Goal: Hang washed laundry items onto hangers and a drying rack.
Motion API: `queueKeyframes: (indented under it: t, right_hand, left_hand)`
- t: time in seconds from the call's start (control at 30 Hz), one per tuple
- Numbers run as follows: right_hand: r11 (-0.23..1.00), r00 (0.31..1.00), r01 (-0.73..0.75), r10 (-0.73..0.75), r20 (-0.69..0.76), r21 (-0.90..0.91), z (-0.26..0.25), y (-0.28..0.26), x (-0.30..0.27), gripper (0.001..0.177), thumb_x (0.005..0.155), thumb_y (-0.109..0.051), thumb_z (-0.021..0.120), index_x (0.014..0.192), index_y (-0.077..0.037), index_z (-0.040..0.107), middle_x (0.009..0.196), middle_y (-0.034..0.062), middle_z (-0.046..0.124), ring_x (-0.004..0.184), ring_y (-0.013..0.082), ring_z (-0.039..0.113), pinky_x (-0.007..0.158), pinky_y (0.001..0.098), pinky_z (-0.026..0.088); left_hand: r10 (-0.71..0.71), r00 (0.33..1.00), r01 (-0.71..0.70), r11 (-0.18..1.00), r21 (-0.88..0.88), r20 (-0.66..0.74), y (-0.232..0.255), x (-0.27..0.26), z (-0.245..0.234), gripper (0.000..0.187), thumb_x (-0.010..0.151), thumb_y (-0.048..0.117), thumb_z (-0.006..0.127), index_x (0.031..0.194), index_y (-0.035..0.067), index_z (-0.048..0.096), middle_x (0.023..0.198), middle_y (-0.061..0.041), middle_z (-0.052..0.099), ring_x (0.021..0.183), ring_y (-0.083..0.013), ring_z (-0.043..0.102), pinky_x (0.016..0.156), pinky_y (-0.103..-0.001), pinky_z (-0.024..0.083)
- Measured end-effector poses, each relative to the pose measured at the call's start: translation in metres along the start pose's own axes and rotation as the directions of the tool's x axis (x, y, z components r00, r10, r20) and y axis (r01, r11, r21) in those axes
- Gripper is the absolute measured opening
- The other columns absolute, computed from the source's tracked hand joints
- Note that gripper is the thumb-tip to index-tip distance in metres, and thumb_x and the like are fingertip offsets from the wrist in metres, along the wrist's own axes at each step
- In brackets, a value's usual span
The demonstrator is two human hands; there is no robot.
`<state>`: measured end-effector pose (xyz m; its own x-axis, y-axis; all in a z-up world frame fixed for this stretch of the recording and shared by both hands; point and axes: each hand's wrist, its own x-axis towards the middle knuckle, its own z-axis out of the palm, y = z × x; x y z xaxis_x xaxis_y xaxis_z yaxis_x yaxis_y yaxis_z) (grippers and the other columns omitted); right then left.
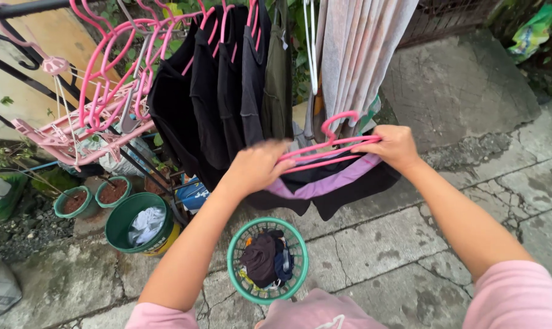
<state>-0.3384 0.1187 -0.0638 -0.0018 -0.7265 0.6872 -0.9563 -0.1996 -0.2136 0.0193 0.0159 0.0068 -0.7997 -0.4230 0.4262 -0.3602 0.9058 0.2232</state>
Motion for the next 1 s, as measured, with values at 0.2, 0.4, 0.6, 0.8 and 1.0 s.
queueKeyframes:
  t: [0.2,0.4,0.6,0.8,1.0]
  right_hand:
    - [0.991,0.968,-0.066,0.035,0.247,0.119,0.023,-0.003,0.04,0.057,0.071,-0.054,0.086,0.088,-0.004,0.064,0.079,0.0137,0.064,0.074,0.0299,0.064,0.069,0.04,0.051]
    - [0.954,0.974,-0.117,0.056,0.219,0.276,0.063,-0.003,0.085,0.064,0.103,-0.041,0.061,0.158,-0.018,0.035,0.139,0.0183,0.059,0.135,0.0397,0.052,0.11,0.077,0.013]
    - [0.966,0.911,-0.214,0.251,0.326,-0.147,0.104,-0.039,0.143,0.068,0.1,-0.039,0.056,0.163,-0.042,0.031,0.146,0.0202,0.047,0.124,0.0492,0.056,0.106,0.0826,0.021]
    - [0.936,0.899,-0.196,0.291,0.328,-0.293,0.19,0.022,0.154,0.045,0.098,-0.041,0.062,0.139,-0.025,0.052,0.128,0.0205,0.059,0.108,0.0539,0.061,0.096,0.0815,0.032]
    - [0.94,0.915,-0.337,0.34,0.217,-0.052,0.162,0.046,0.158,0.023,0.09,-0.005,0.058,0.109,0.001,0.069,0.094,0.029,0.07,0.095,0.0501,0.067,0.082,0.0576,0.053]
  left_hand:
    - [-0.159,0.981,0.176,0.967,-0.183,0.107,-0.006,-0.02,0.026,0.033,0.102,0.028,0.056,0.087,0.0,0.064,0.072,-0.024,0.068,0.072,-0.0451,0.068,0.065,-0.054,0.054]
    - [-0.386,0.92,0.392,0.915,-0.092,0.073,0.016,-0.023,-0.012,0.033,0.101,0.025,0.055,0.084,-0.002,0.065,0.074,-0.028,0.068,0.075,-0.0471,0.068,0.069,-0.054,0.055]
    - [-0.512,0.857,0.513,0.858,-0.01,0.052,0.018,-0.021,-0.021,0.034,0.101,0.024,0.053,0.084,-0.003,0.066,0.078,-0.028,0.069,0.078,-0.0482,0.069,0.07,-0.055,0.056]
    - [-0.589,0.808,0.589,0.808,-0.011,-0.035,-0.003,0.027,0.004,0.035,0.1,0.024,0.054,0.086,-0.004,0.07,0.083,-0.029,0.07,0.081,-0.0495,0.069,0.071,-0.055,0.057]
    - [-0.544,0.812,0.552,0.834,-0.024,-0.211,-0.05,0.12,0.034,0.019,0.09,0.011,0.059,0.091,-0.002,0.074,0.092,-0.028,0.071,0.088,-0.049,0.071,0.074,-0.054,0.059]
